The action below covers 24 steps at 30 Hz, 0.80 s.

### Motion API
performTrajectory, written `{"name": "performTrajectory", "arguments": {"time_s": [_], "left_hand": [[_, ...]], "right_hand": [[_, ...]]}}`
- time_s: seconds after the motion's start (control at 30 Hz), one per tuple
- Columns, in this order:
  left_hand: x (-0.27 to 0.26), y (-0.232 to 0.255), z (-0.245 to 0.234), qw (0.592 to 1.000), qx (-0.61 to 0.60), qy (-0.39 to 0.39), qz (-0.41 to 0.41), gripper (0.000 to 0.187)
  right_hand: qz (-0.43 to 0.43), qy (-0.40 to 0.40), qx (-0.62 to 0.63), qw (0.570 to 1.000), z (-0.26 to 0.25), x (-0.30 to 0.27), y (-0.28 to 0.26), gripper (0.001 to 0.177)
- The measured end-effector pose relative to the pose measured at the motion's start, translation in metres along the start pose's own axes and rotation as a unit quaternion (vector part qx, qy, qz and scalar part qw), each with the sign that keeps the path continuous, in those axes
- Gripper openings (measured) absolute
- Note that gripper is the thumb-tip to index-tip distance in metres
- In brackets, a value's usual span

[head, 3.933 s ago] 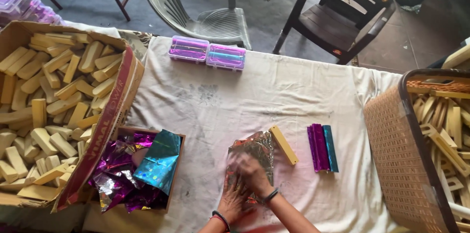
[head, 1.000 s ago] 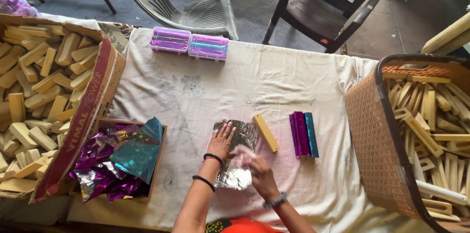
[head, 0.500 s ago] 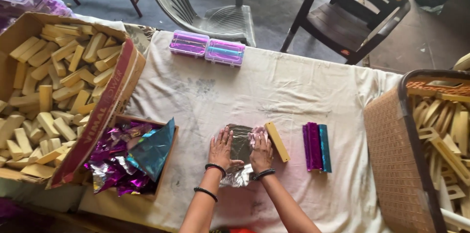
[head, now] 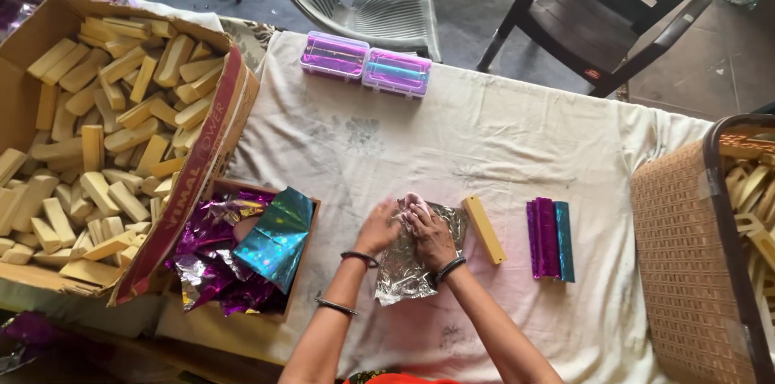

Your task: Wrapping wooden blocks with decorative foil and cleaning plastic containers.

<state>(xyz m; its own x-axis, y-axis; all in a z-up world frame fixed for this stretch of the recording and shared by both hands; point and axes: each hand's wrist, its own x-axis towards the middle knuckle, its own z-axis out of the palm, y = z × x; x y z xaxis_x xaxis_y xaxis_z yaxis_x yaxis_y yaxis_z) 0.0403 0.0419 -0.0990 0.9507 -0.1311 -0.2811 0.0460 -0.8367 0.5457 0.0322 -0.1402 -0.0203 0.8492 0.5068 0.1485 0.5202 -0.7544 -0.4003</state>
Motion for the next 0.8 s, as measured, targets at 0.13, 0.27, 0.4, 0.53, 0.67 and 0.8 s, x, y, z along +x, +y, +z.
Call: {"name": "performTrajectory", "arguments": {"time_s": [0.13,0.27,0.4,0.53,0.67,0.8], "left_hand": [[-0.002,0.035,-0.048,0.989,-0.136,0.054,0.005,0.059],[0.008,0.055,-0.037,0.984,-0.165,0.012,0.063,0.054],[0.024,0.061,-0.018,0.993,-0.056,-0.088,0.058,0.060],[0.029,0.050,-0.003,0.989,0.001,-0.144,0.044,0.064],[0.015,0.059,-0.011,0.989,0.029,-0.141,0.022,0.061],[-0.001,0.064,-0.006,0.989,0.093,-0.111,0.031,0.060]], "right_hand": [[-0.022,-0.002,0.002,1.000,0.006,-0.002,0.005,0.040],[-0.040,-0.057,-0.057,0.996,0.008,-0.006,0.002,0.056],[-0.084,-0.057,-0.021,0.995,0.012,-0.020,-0.001,0.061],[-0.100,-0.090,0.002,0.991,-0.001,-0.036,-0.023,0.055],[-0.107,-0.174,-0.031,0.978,0.005,-0.064,-0.039,0.041],[-0.174,-0.127,0.046,0.975,0.008,-0.098,-0.052,0.044]]}}
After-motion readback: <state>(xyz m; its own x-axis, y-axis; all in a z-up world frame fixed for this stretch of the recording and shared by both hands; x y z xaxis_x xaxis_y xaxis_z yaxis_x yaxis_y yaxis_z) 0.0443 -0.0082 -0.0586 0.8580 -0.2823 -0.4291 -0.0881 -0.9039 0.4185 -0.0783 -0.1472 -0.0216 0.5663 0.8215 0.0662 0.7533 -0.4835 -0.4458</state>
